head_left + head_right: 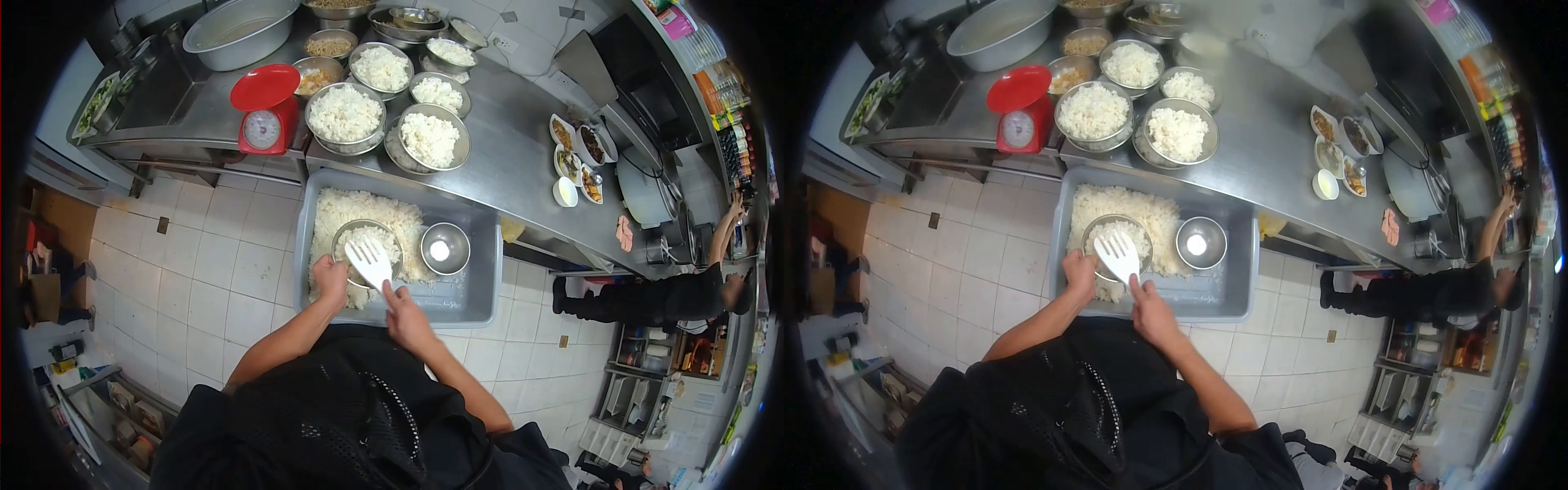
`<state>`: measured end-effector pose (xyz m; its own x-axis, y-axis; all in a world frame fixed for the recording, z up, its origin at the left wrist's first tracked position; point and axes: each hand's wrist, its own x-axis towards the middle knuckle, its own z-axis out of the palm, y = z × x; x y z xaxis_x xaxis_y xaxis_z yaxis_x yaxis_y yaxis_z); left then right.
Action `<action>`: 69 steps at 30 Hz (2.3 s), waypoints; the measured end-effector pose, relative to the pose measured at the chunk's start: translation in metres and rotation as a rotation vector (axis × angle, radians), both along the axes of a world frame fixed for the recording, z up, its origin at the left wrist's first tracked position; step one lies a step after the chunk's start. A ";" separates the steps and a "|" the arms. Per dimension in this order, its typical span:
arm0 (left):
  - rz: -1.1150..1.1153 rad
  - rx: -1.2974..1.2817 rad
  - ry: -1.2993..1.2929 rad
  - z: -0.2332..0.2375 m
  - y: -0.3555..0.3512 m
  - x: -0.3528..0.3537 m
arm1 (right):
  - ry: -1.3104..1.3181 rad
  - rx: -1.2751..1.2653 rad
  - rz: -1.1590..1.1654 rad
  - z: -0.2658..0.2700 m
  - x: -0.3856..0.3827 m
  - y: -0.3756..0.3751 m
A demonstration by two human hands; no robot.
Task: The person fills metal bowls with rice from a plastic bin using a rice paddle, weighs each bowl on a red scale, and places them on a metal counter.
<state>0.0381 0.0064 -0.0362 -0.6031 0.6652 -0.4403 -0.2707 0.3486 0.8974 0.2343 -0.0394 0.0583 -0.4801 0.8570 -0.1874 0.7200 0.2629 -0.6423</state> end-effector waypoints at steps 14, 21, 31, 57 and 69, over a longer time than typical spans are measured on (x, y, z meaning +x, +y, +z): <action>-0.002 0.053 -0.080 0.000 0.008 -0.020 | 0.003 -0.058 0.030 0.098 0.030 0.019; -0.061 0.131 0.031 0.018 0.008 -0.010 | -0.130 -0.029 0.005 0.089 0.011 0.046; -0.091 0.155 -0.067 0.046 0.011 -0.013 | -0.053 0.033 -0.065 0.137 0.025 0.059; 0.218 -0.033 -0.034 0.030 -0.085 -0.102 | -0.439 -0.270 0.146 -0.118 0.014 0.039; 0.260 -0.029 -0.147 0.041 -0.096 -0.105 | -0.612 -0.157 0.399 -0.134 -0.042 0.034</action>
